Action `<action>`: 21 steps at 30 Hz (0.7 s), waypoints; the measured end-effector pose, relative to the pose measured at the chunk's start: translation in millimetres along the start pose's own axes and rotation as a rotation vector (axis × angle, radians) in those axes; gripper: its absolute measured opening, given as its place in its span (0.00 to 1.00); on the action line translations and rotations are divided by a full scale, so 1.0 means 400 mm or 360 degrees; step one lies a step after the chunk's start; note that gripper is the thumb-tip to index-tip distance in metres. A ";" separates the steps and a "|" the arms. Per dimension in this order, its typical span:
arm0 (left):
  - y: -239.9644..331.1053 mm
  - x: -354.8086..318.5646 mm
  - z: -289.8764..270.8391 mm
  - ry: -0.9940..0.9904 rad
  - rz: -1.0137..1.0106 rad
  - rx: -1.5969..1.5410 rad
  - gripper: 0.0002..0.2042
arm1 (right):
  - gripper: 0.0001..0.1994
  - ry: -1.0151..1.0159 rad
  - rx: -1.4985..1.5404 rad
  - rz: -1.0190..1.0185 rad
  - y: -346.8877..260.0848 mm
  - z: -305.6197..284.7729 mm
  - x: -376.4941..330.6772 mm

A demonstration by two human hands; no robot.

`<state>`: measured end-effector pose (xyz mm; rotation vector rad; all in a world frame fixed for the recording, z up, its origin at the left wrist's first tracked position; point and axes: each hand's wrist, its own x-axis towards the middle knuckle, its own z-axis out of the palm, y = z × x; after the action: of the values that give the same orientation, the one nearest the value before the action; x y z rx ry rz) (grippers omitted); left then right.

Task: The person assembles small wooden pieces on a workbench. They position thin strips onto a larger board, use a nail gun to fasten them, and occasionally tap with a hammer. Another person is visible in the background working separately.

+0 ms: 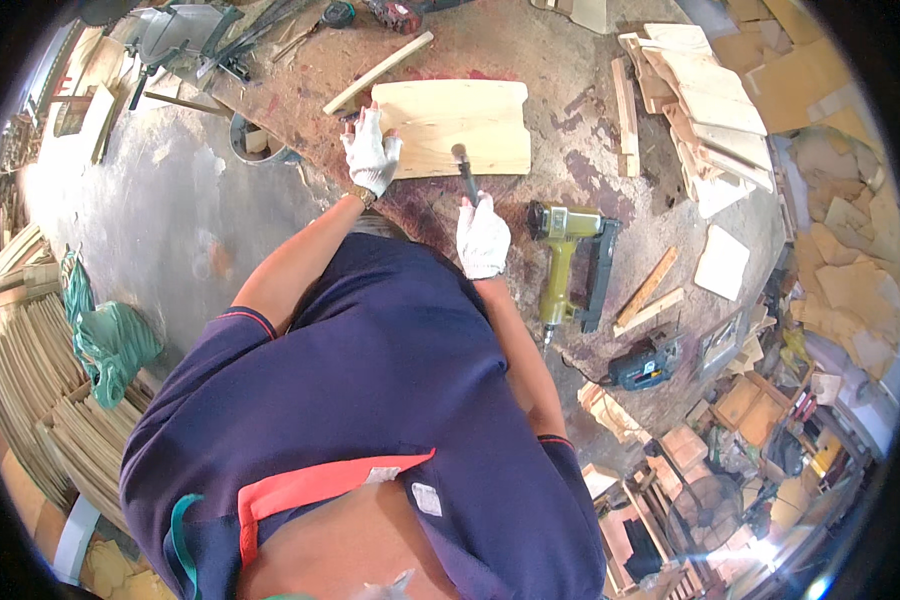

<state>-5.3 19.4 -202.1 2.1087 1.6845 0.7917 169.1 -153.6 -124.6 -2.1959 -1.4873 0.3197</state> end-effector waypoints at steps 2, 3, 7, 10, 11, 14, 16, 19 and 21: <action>0.004 0.004 -0.001 0.0076 0.0036 -0.0028 0.35 | 0.18 -0.0098 -0.0031 0.0100 0.009 0.008 0.002; 0.005 0.004 -0.002 0.0048 0.0024 -0.0013 0.35 | 0.18 -0.0167 -0.0042 0.0135 0.011 0.011 0.001; 0.006 0.008 -0.003 0.0033 0.0022 -0.0045 0.35 | 0.20 -0.0408 -0.0260 0.0079 -0.002 0.018 0.034; 0.002 0.005 0.003 0.0016 0.0007 -0.0011 0.33 | 0.18 -0.0336 0.0073 -0.0099 -0.045 0.001 0.065; 0.000 0.008 0.007 0.0040 0.0008 -0.0027 0.33 | 0.18 -0.0303 0.0188 -0.0145 -0.065 -0.007 0.079; -0.005 0.003 0.011 0.0036 -0.0005 -0.0061 0.32 | 0.14 -0.0168 0.0100 -0.0443 -0.136 -0.044 0.082; -0.004 0.003 0.012 0.0087 0.0043 -0.0059 0.31 | 0.13 -0.0218 -0.0039 -0.0604 -0.167 -0.074 0.097; 0.000 0.004 0.007 0.0088 0.0010 -0.0066 0.30 | 0.13 -0.0553 -0.0573 -0.0427 -0.183 -0.101 0.122; 0.003 0.010 0.002 0.0088 -0.0002 -0.0064 0.29 | 0.13 -0.0285 -0.0415 -0.0618 -0.174 -0.097 0.123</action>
<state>-3.2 22.9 -201.3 2.0769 1.6830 0.8837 148.8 -96.8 -53.0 -2.0440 -2.1137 0.2043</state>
